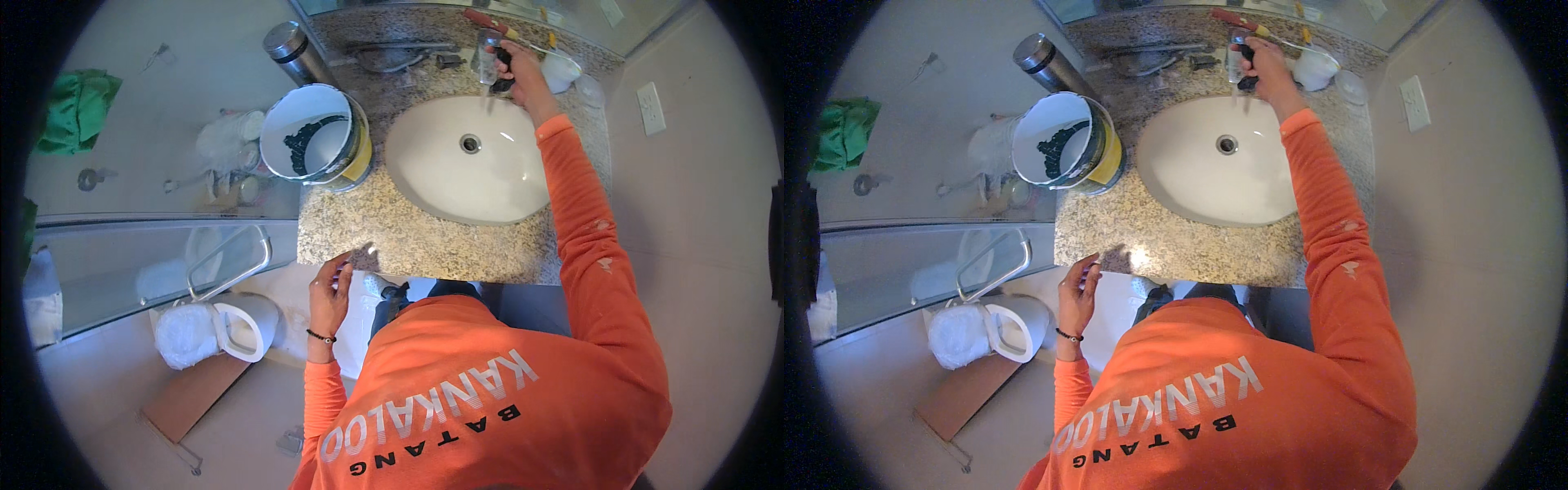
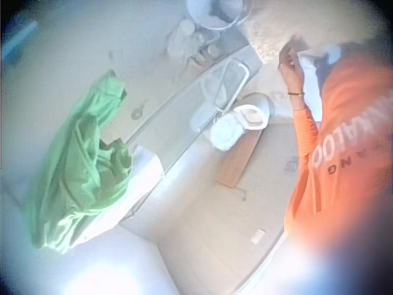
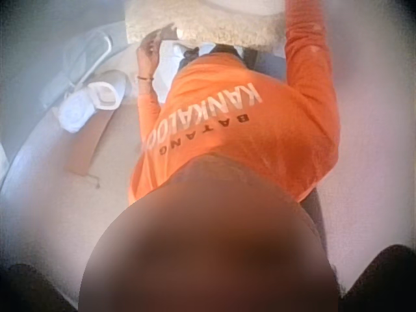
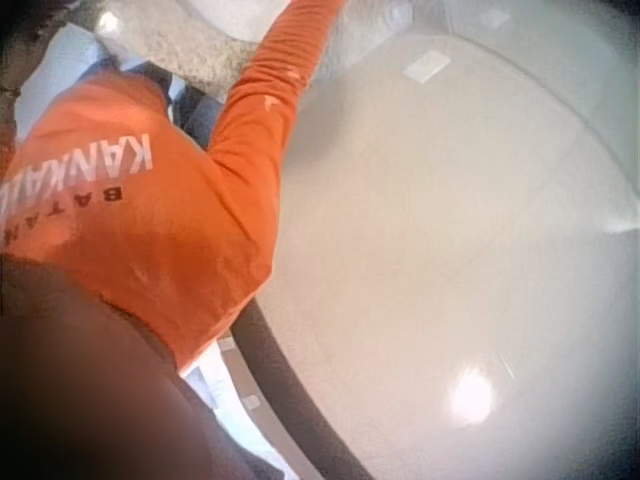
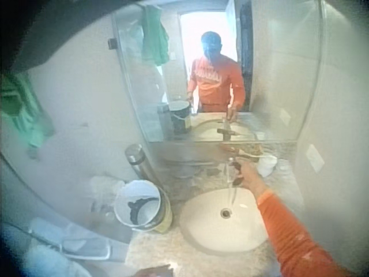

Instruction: The person rinses a paint bucket at a bathroom sink, wrings out a dark cloth, and then moves to a room covered with blue tarps. They open a paint can, stir the contents with a stick, and pour paint into a smaller container.

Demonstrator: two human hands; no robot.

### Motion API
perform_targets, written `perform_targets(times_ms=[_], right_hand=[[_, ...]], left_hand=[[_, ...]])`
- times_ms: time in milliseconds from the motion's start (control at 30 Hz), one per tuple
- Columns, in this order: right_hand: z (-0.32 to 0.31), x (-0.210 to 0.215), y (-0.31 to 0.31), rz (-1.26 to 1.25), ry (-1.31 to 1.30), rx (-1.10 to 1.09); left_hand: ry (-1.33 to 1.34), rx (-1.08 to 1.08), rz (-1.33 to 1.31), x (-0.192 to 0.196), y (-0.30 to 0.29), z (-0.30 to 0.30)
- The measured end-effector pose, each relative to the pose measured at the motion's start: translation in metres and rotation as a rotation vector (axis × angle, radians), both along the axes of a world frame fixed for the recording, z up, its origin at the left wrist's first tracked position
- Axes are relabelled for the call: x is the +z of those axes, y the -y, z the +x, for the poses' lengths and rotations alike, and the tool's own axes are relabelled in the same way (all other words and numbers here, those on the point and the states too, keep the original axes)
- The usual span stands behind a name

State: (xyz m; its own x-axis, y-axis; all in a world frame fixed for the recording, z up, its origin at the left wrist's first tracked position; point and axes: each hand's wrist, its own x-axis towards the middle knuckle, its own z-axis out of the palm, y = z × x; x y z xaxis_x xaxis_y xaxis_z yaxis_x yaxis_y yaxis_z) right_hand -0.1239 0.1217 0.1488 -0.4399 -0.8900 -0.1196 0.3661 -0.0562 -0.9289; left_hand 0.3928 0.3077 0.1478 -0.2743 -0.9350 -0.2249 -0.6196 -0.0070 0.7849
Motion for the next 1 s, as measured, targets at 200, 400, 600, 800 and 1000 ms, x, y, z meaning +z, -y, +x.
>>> perform_targets(times_ms=[200, 400, 600, 800, 1000], right_hand=[[0.009, -0.081, -0.014, -0.031, 0.57, -0.185], [-0.007, -0.235, 0.0, -0.114, 1.231, -0.305], [0.087, -0.173, -0.025, 0.14, 0.755, -0.079], [0.056, -0.169, -0.033, 0.082, 0.986, -0.134], [0.034, -0.22, -0.004, 0.29, 1.005, -0.031]], left_hand=[[-0.174, -0.204, 0.073, 0.0, 0.031, -0.08], [-0.357, -0.259, 0.117, -0.104, 0.14, -0.3], [0.096, -0.125, -0.043, -0.166, 0.2, -0.383], [0.095, -0.502, -0.164, -0.167, 0.181, -0.369], [-0.072, -0.344, -0.103, -0.076, 0.147, -0.272]])
